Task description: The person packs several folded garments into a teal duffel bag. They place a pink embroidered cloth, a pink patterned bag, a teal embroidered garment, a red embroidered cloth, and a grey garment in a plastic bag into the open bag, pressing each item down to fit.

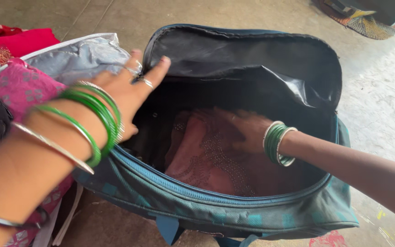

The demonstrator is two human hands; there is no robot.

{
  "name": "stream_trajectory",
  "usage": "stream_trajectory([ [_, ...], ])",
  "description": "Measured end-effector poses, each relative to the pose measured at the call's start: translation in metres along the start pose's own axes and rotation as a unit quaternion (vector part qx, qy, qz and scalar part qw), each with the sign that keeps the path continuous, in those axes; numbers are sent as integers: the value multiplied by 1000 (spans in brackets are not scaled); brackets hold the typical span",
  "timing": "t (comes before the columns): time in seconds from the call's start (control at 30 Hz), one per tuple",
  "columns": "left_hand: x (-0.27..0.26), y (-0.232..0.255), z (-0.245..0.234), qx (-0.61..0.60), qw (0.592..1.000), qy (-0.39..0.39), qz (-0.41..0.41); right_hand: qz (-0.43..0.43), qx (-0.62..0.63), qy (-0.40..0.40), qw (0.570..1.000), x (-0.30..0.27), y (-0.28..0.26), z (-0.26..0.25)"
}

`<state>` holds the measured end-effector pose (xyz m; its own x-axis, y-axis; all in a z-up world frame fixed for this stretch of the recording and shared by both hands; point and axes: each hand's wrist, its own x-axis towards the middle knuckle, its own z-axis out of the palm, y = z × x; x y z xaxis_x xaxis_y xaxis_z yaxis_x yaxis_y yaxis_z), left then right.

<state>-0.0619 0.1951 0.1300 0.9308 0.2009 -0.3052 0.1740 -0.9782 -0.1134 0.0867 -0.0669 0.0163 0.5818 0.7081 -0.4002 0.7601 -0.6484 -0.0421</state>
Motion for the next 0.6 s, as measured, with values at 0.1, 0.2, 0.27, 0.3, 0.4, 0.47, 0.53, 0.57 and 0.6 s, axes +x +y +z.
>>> stream_trajectory([
  [0.1, -7, 19, 4, 12, 994, 82, 71, 16, -54, -135, 989, -4, -16, 6],
  [0.2, -1, 32, 2, 11, 995, 73, 73, 31, -96, -240, 965, -16, -49, 9],
  [0.27, 2, 30, 2, 0, 997, 53, 63, 34, -113, -267, 957, -24, -63, 6],
  [0.3, 4, 26, 3, 0, 997, 52, 66, 32, -117, -268, 956, -26, -66, 5],
  [0.4, 8, 9, 11, -13, 988, 99, 121, 19, -113, -260, 959, -24, -62, 4],
  [0.47, 5, -13, 18, -4, 979, 132, 156, -18, -91, -213, 973, -24, -55, 5],
  [0.53, -5, -38, 23, 27, 973, 153, 173, -84, -52, -124, 987, -24, -53, 5],
  [0.57, -13, -50, 27, 13, 975, 152, 163, -75, -21, -107, 991, -25, -55, 4],
  [0.6, -22, -64, 30, 0, 977, 152, 151, -68, 11, -88, 994, -28, -59, 0],
])
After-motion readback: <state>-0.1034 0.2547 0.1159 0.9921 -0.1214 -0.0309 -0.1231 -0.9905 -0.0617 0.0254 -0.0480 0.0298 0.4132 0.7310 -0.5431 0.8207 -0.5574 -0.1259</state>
